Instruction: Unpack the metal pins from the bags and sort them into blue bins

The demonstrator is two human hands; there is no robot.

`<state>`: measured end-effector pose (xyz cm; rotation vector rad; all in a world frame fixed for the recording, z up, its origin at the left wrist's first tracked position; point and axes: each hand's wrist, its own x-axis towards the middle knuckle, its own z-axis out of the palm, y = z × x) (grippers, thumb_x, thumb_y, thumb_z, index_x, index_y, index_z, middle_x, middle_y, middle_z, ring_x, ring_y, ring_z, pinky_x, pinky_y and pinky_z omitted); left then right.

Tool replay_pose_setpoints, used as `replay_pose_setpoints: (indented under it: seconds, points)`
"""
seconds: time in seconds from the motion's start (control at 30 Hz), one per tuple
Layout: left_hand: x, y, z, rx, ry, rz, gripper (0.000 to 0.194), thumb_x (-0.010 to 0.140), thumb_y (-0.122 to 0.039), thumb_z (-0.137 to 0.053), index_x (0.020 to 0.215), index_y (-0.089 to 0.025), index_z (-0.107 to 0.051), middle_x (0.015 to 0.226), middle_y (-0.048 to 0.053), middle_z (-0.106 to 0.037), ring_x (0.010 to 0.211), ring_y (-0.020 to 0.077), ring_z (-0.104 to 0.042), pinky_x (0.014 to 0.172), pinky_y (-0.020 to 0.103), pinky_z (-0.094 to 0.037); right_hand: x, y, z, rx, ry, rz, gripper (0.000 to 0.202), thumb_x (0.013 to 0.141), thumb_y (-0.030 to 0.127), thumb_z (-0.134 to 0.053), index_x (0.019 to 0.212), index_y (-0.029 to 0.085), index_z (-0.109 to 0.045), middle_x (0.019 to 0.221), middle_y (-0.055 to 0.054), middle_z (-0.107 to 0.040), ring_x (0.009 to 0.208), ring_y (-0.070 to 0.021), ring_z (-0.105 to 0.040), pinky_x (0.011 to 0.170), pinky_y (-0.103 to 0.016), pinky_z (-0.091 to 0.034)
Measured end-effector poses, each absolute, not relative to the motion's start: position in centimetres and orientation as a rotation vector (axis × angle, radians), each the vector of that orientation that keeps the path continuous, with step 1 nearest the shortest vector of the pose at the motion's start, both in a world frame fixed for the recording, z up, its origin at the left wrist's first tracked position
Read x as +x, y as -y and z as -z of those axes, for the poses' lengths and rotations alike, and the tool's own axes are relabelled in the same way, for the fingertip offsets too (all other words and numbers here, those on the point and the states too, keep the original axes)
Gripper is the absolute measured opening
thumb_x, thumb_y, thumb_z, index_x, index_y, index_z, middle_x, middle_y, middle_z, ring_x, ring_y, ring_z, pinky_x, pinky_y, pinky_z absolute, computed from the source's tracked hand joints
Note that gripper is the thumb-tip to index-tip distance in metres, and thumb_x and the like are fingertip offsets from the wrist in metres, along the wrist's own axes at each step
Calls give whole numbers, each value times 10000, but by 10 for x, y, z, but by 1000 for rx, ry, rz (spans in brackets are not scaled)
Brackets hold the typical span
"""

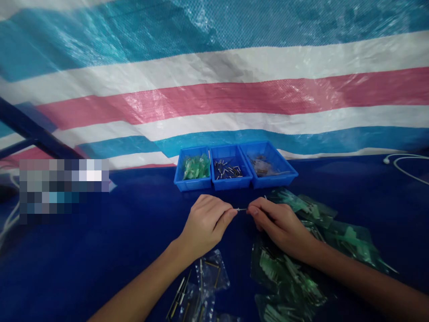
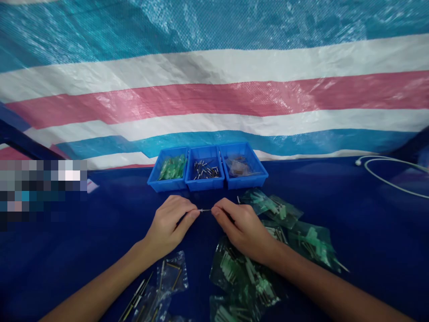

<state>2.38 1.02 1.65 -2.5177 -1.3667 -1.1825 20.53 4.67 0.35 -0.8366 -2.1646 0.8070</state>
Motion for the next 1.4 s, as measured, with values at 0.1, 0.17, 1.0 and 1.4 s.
replay_pose_setpoints:
  seconds: [0.1, 0.17, 1.0, 1.4]
  points:
    - [23, -10, -17, -2500, 1385, 1180, 264, 898, -219, -439, 679, -158, -572, 595, 2, -616, 589, 131, -568, 600, 285, -414, 206, -46, -3, -816, 2174, -817, 257, 921, 305, -334, 781, 191, -517, 506, 40, -464, 445, -100, -444, 440, -208, -340]
    - [23, -10, -16, -2495, 1388, 1181, 267, 896, -224, -445, 667, -159, -568, 587, 0, -612, 587, 131, -571, 597, 283, -414, 207, -45, -2, -808, 2174, -811, 254, 920, 297, -335, 773, 192, -513, 502, 42, -464, 439, -98, -443, 437, -208, -340]
    - [24, -9, -16, -2518, 1365, 1191, 194, 901, -218, -446, 777, -136, -570, 686, 23, -638, 631, 134, -568, 615, 270, -414, 207, -45, -1, -833, 2119, -850, 285, 934, 309, -286, 731, 199, -453, 494, 49, -422, 410, -95, -401, 407, -216, -314]
    - [22, -8, -14, -2511, 1373, 1164, 254, 908, -199, -406, 718, -137, -562, 633, 25, -610, 613, 140, -550, 606, 276, -404, 207, -44, 0, -789, 2165, -794, 241, 932, 278, -297, 832, 200, -503, 526, 44, -434, 447, -110, -443, 435, -220, -331]
